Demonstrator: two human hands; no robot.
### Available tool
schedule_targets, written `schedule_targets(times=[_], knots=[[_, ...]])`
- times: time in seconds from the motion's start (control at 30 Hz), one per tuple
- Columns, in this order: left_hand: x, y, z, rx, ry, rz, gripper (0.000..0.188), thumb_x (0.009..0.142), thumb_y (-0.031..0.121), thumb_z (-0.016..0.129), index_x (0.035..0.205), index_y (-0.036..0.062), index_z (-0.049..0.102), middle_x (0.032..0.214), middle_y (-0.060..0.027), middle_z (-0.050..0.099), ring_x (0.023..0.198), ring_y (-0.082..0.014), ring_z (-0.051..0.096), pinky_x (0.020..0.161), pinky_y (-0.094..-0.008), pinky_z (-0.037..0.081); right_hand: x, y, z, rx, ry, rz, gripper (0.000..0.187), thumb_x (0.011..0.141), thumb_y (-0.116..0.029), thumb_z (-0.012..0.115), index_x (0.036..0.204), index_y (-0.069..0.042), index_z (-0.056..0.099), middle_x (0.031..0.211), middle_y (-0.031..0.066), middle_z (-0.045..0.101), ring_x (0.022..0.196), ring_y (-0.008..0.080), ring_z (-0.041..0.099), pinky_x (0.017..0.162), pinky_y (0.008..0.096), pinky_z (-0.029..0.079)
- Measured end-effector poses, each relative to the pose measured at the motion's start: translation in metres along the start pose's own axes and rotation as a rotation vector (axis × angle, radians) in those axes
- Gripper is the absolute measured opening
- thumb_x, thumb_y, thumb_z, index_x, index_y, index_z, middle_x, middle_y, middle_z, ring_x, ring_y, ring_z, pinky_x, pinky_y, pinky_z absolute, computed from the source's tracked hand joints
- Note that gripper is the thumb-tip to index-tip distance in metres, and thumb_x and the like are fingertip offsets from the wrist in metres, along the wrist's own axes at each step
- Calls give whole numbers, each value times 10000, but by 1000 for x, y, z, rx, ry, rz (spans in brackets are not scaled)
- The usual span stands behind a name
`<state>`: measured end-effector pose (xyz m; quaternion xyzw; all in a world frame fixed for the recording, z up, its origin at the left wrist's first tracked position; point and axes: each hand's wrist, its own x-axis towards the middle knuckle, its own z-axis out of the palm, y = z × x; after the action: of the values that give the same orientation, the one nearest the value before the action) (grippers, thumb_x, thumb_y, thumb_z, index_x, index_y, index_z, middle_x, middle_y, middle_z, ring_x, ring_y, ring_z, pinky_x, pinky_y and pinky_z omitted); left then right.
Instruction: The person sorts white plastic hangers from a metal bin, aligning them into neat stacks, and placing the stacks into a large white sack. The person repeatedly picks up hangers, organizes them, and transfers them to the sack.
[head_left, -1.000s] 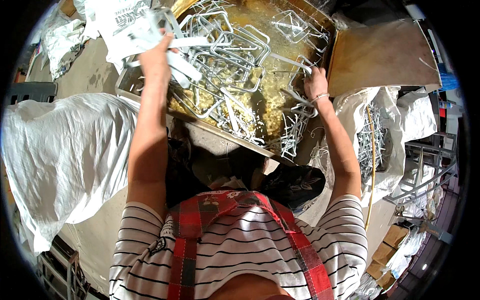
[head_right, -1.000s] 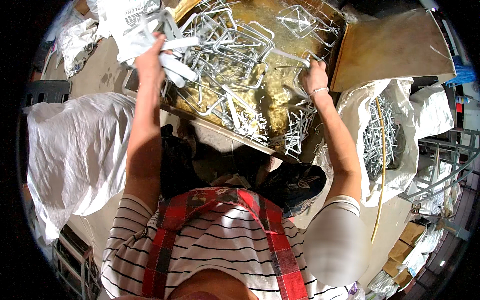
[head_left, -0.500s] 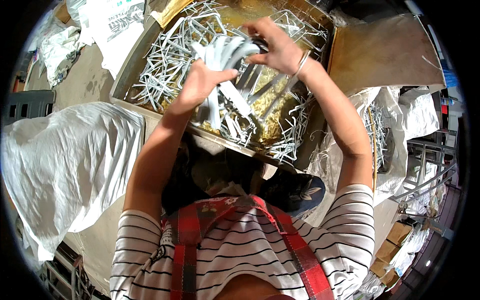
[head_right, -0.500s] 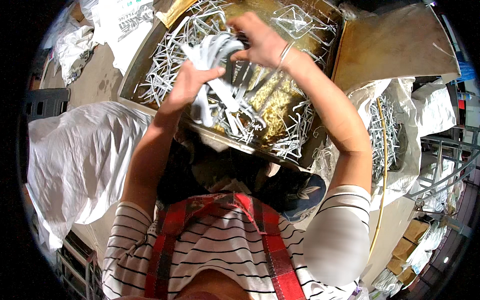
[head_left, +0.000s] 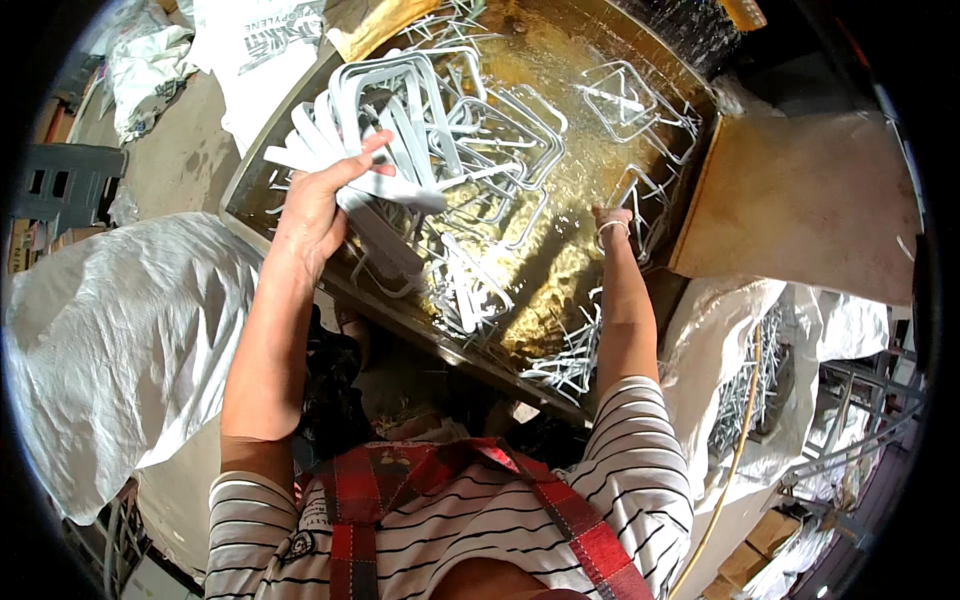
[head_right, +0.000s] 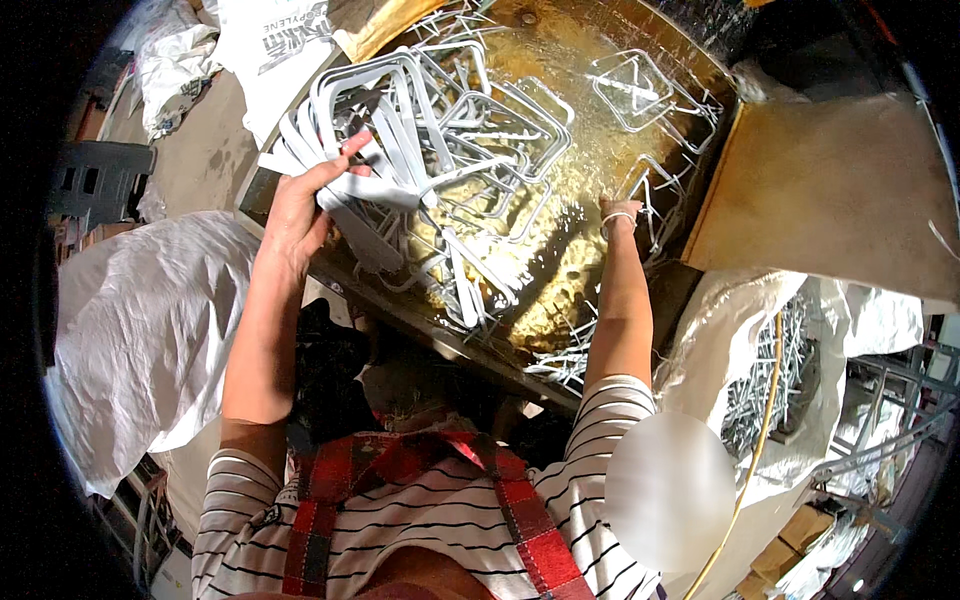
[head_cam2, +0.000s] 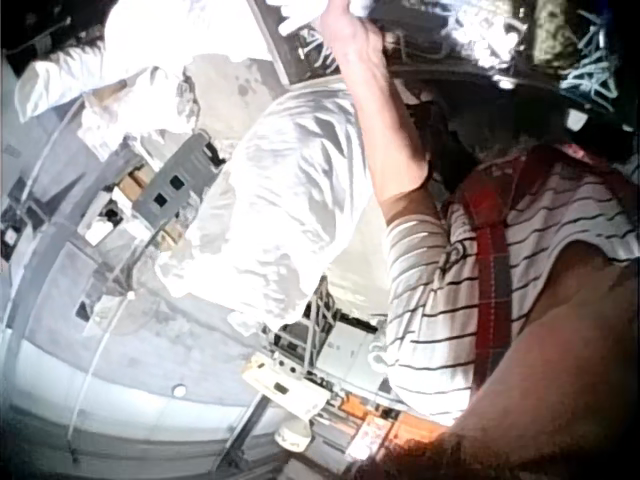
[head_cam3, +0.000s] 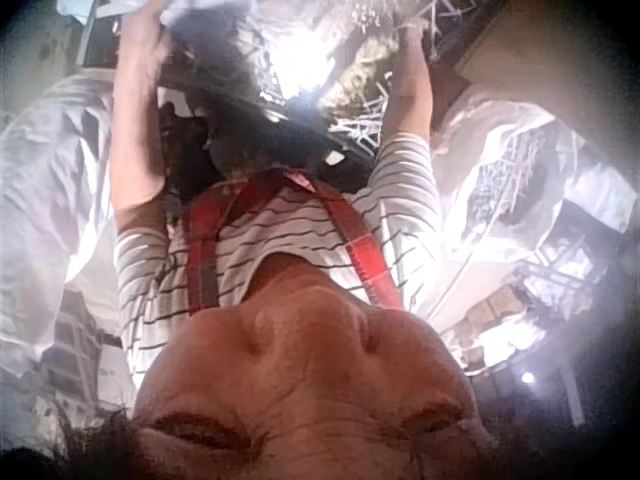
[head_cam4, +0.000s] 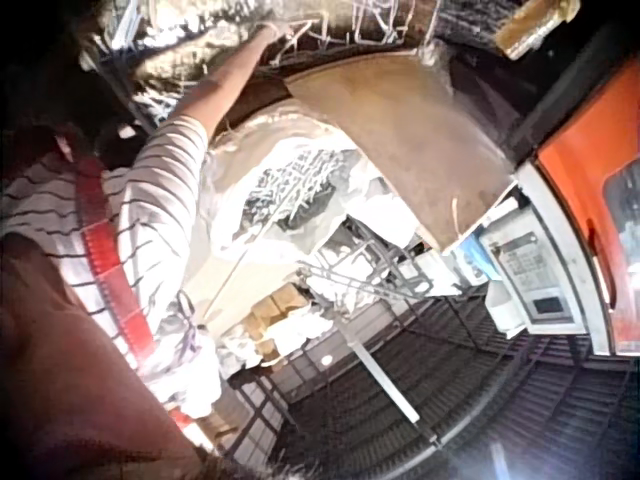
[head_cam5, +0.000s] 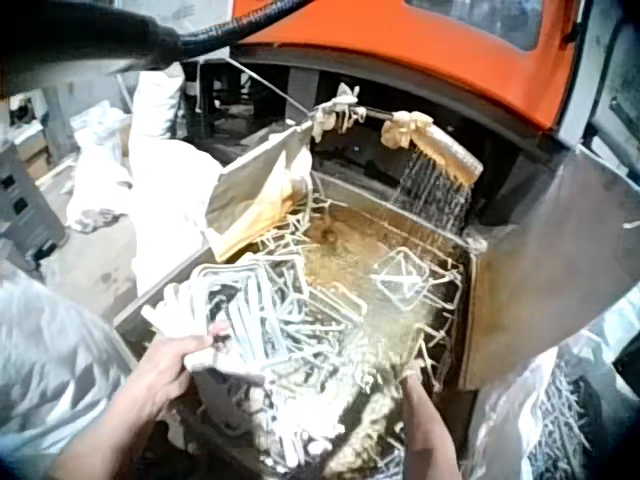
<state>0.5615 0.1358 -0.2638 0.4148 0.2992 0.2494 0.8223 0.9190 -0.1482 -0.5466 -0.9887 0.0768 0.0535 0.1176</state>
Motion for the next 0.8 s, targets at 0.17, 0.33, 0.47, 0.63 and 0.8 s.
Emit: schedule_targets(times=[0.17, 0.33, 0.47, 0.63, 0.8], knots=[[9, -6, 2, 37, 14, -240, 329, 747, -1, 547, 1070, -65, 546, 899, -114, 634, 723, -167, 607, 690, -291, 504, 21, 16, 19, 860, -481, 105, 196, 772, -235, 591, 766, -40, 600, 658, 101, 603, 594, 213, 593, 515, 326, 452], [20, -42, -21, 355, -216, 306, 289, 792, 31, 594, 1072, -17, 538, 920, -115, 608, 726, -181, 594, 677, -278, 500, -90, -41, -88, 1112, -726, -181, 121, 835, -116, 521, 751, -31, 502, 612, 67, 537, 468, 160, 475, 439, 298, 393], [20, -61, 6, -122, -121, -160, 191, 816, 50, 612, 990, -11, 560, 838, -89, 596, 706, -169, 582, 630, -282, 507, -194, -67, -183, 1053, -761, -524, 143, 893, -180, 518, 880, -40, 489, 650, 28, 549, 508, 99, 491, 468, 233, 411], [-7, -52, 38, -235, -238, -277, 316, 782, 167, 686, 1004, -30, 578, 860, -109, 630, 703, -210, 621, 660, -334, 531, -275, -84, -227, 498, -831, -838, 169, 904, -201, 499, 928, -34, 497, 703, 35, 560, 507, 91, 500, 475, 246, 442], [-4, -53, 36, -229, -129, -239, 298, 767, 124, 690, 966, -69, 580, 854, -141, 631, 733, -242, 631, 682, -360, 536, -291, -67, -234, 281, -703, -1121, 282, 911, -286, 457, 921, -5, 432, 702, 212, 526, 642, 322, 534, 600, 404, 427]])
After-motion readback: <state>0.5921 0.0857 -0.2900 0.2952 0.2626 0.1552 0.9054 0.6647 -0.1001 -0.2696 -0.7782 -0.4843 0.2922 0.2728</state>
